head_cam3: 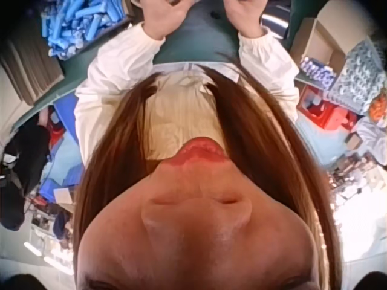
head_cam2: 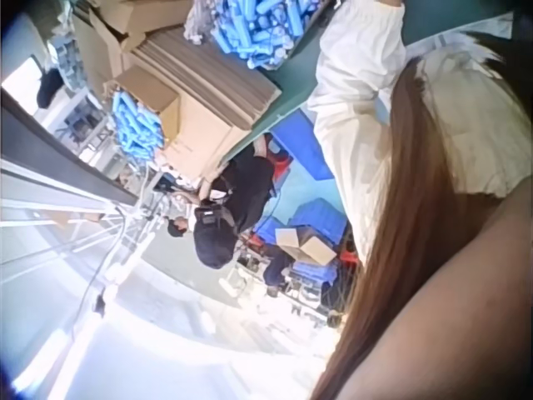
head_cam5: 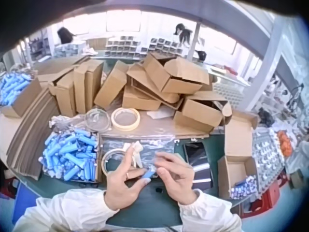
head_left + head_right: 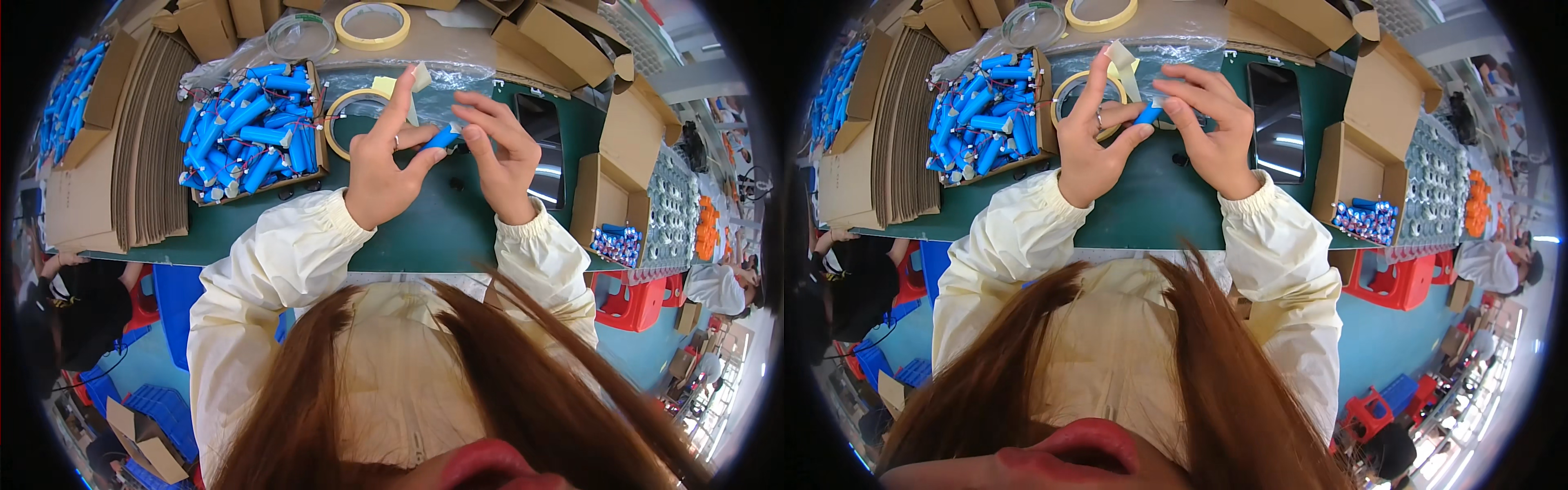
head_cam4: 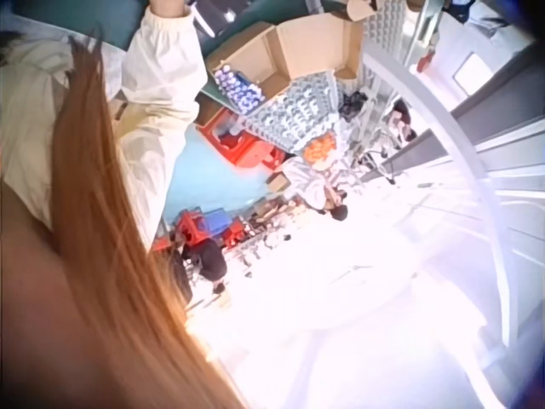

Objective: The person applies masking tape to the ends and wires of cylindrical batteries by hand and places the taped batteries into a cardboard box.

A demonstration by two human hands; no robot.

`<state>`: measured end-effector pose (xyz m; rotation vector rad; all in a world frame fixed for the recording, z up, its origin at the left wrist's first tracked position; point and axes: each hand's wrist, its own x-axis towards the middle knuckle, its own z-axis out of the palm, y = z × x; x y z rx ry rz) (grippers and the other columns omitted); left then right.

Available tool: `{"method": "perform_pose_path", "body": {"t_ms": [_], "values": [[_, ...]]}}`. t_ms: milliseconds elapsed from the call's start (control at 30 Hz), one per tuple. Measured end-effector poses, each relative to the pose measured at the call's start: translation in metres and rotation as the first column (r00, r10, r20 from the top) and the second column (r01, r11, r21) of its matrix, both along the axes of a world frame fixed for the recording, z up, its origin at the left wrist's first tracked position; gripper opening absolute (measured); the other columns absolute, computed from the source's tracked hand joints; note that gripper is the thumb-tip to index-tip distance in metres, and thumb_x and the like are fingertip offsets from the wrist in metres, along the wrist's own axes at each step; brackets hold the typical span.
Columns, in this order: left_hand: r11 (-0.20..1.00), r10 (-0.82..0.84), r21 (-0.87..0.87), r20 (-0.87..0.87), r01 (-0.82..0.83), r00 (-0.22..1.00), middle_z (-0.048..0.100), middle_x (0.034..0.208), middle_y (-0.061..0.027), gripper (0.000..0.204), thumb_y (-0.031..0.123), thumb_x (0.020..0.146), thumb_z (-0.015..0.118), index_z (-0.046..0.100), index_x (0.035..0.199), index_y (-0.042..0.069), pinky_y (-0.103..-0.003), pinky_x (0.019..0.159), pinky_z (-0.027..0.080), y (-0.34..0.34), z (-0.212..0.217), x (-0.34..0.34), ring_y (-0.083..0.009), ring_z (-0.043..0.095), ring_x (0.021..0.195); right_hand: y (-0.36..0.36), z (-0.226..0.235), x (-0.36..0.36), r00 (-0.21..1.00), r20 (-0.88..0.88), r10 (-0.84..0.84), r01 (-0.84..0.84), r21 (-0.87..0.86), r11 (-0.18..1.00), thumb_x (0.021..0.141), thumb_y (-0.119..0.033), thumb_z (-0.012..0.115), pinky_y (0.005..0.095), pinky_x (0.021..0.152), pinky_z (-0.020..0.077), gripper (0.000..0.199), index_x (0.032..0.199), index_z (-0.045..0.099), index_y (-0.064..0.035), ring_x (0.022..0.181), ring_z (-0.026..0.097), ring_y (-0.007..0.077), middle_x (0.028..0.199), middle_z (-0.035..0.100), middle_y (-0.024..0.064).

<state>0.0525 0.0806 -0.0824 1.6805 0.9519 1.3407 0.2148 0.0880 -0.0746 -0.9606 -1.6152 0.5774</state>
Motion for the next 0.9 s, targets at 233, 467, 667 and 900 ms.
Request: {"method": "perform_pose_path", "body": {"t_ms": [233, 467, 667, 900], "values": [[1.0, -0.001, 0.017, 0.002, 0.001, 1.0, 0.068, 0.083, -0.0108, 0.082, -0.005, 0.069, 0.065, 0.023, 0.14, 0.003, -0.026, 0.081, 0.045, -0.002, -0.001, 0.002, -0.014, 0.064, 0.08, 0.001, -0.001, 0.0, 0.993, -0.035, 0.115, -0.117, -0.065, 0.991, 0.076, -0.002, 0.062, 0.0287, 0.073, 0.0461, 0.012, 0.087, 0.067, -0.0014, 0.084, 0.058, 0.0195, 0.096, 0.065, 0.0106], [0.996, 0.006, 0.084, -0.058, -0.001, 0.998, 0.068, 0.083, -0.0112, 0.082, -0.006, 0.068, 0.065, 0.025, 0.139, 0.003, -0.026, 0.08, 0.046, -0.003, -0.002, 0.003, -0.0148, 0.064, 0.077, -0.004, 0.006, -0.002, 0.949, -0.273, 0.156, -0.246, -0.334, 0.91, 0.078, 0.004, 0.057, 0.0273, 0.076, 0.0473, 0.008, 0.083, 0.063, 0.0047, 0.086, 0.059, 0.0156, 0.096, 0.064, 0.0133], [0.996, 0.013, 0.091, -0.076, -0.006, 0.997, 0.068, 0.082, -0.0113, 0.082, -0.007, 0.068, 0.065, 0.025, 0.139, 0.004, -0.027, 0.079, 0.047, -0.001, -0.002, 0.004, -0.0157, 0.064, 0.077, 0.003, 0.003, 0.003, 0.886, -0.42, 0.195, -0.375, -0.404, 0.834, 0.078, 0.004, 0.058, 0.0267, 0.078, 0.0477, 0.007, 0.083, 0.062, 0.0055, 0.085, 0.058, 0.0146, 0.097, 0.063, 0.0139], [0.998, 0.024, 0.067, -0.036, -0.021, 0.999, 0.067, 0.087, -0.0117, 0.083, -0.007, 0.068, 0.066, 0.025, 0.14, 0.005, -0.027, 0.082, 0.046, 0.001, -0.004, 0.002, -0.0143, 0.063, 0.083, 0.002, 0.009, 0.004, 0.886, -0.419, 0.199, -0.384, -0.422, 0.821, 0.076, 0.003, 0.063, 0.0263, 0.079, 0.0481, 0.016, 0.091, 0.064, 0.005, 0.085, 0.059, 0.0134, 0.094, 0.064, 0.0118]]}}
